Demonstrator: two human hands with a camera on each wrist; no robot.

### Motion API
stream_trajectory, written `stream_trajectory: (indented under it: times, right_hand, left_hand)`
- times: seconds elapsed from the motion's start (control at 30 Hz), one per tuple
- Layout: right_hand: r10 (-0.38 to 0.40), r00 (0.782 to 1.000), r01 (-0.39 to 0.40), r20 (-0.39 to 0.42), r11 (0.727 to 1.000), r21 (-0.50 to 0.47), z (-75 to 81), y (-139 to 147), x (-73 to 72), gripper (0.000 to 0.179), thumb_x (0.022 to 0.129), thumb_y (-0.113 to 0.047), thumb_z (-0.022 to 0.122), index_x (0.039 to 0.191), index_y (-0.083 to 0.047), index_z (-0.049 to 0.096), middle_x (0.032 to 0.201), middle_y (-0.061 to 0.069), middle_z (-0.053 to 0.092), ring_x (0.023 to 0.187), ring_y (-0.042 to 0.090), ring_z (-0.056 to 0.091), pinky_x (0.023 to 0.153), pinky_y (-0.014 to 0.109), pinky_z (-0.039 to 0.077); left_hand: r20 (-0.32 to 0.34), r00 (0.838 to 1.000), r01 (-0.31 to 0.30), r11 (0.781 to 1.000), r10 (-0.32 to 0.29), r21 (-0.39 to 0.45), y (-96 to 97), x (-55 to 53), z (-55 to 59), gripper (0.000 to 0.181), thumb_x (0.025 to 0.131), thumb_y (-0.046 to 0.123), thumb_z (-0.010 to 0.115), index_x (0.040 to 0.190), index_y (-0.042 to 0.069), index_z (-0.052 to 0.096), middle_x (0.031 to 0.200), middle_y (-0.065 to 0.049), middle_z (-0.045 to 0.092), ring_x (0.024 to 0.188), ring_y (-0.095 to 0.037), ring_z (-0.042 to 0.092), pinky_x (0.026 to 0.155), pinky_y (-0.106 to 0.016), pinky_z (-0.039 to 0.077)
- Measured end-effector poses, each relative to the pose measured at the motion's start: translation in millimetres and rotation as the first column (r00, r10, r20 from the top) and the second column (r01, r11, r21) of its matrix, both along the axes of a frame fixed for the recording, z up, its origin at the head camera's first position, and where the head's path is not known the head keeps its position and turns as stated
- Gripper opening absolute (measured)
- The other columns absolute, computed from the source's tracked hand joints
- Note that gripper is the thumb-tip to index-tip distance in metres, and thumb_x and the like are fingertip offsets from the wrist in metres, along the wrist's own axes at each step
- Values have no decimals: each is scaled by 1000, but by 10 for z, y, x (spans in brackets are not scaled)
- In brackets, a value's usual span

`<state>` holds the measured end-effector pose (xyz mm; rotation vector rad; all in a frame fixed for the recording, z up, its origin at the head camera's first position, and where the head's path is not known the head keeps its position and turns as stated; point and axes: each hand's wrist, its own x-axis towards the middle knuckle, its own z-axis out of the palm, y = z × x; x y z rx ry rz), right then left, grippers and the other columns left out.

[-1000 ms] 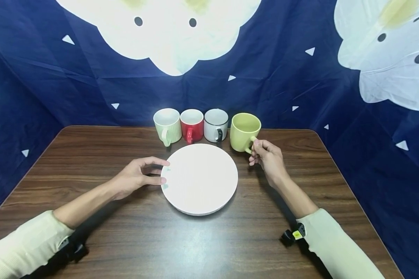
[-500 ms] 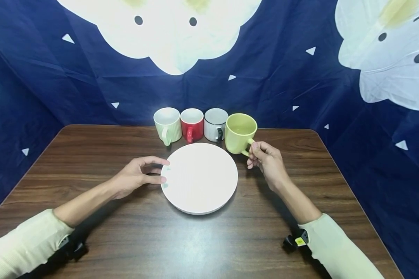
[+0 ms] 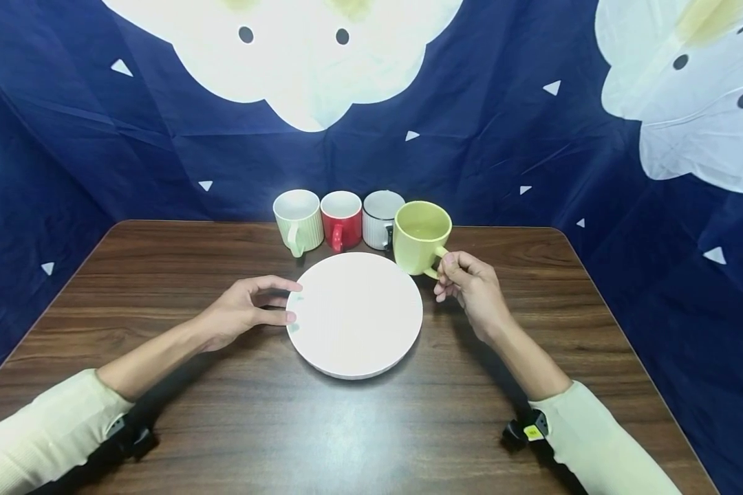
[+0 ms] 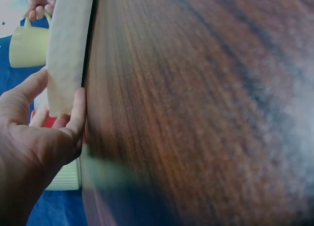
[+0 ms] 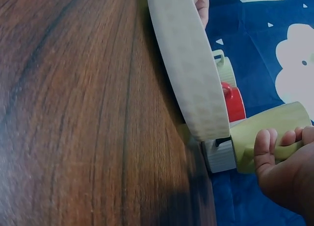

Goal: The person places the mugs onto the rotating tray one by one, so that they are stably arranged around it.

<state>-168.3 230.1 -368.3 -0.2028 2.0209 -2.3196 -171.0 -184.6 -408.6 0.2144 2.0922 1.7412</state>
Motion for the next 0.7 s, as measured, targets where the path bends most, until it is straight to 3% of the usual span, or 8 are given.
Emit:
stream_trajectory:
  times: [0.7]
  right_hand:
    - [84, 996, -83, -10, 995, 55, 19, -112, 178, 25, 119, -10, 54, 97, -9, 66, 92, 2, 63, 79, 16, 67, 74, 28, 63]
  left_hand:
    - [12, 1000, -2, 1000, 2, -6, -11, -11, 1, 62, 91, 5, 93, 148, 6, 70, 160, -15, 63, 137, -34, 66, 97, -26, 65]
